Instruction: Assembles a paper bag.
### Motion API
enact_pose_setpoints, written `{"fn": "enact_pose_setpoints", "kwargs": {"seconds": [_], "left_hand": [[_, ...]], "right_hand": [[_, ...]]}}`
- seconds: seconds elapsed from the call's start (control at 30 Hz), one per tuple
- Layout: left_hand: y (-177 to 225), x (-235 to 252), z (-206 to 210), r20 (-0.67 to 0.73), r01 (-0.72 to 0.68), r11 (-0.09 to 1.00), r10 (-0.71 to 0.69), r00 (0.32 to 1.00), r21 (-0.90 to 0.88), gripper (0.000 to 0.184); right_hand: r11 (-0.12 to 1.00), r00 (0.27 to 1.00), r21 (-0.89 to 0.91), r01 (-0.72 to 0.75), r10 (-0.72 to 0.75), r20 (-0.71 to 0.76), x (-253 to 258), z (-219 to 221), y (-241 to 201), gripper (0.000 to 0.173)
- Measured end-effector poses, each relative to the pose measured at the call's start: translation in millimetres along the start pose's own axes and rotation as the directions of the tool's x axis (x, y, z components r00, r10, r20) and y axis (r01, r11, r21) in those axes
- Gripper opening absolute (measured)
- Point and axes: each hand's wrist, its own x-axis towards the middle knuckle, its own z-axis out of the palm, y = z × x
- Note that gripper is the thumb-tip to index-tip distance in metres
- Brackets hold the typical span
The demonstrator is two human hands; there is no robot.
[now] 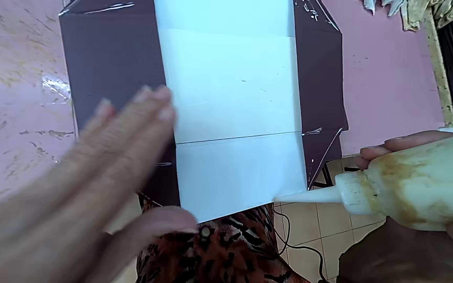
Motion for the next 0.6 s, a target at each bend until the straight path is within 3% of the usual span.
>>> {"fn": "enact_pose_setpoints", "kwargs": {"seconds": [0.1, 0.2, 0.27, 0.37, 0.47, 0.6], "left_hand": [[-50, -21, -6, -0.032, 0.039, 0.997, -0.041, 0.999, -0.061, 0.108], [-77, -27, 2, -0.142, 0.06, 0.997, -0.067, 0.988, -0.055, 0.125], [-92, -27, 15, -0.233, 0.021, 0.999, -0.03, 0.972, -0.04, 0.128], [-84, -10, 19, -0.236, -0.029, 0.998, 0.017, 0.972, -0.046, 0.129], [-69, 5, 14, -0.229, -0.024, 0.995, 0.002, 0.973, -0.094, 0.129], [-55, 12, 7, -0.193, 0.045, 0.99, -0.071, 0.979, -0.136, 0.134]], "right_hand": [[1.0, 0.999, 0.02, 0.007, -0.008, 0.033, 3, 13, 0, 0.075], [1.0, 0.995, 0.027, -0.015, 0.012, 0.094, 5, 27, -2, 0.064], [0.999, 0.988, 0.004, -0.047, 0.046, 0.149, 7, 31, -3, 0.055], [0.996, 0.991, -0.091, 0.004, 0.007, 0.13, 11, 29, 7, 0.053], [0.996, 0.955, -0.045, -0.074, 0.083, 0.284, 15, 53, -10, 0.049], [0.999, 0.973, -0.015, -0.046, 0.048, 0.225, 19, 65, -4, 0.053]]}}
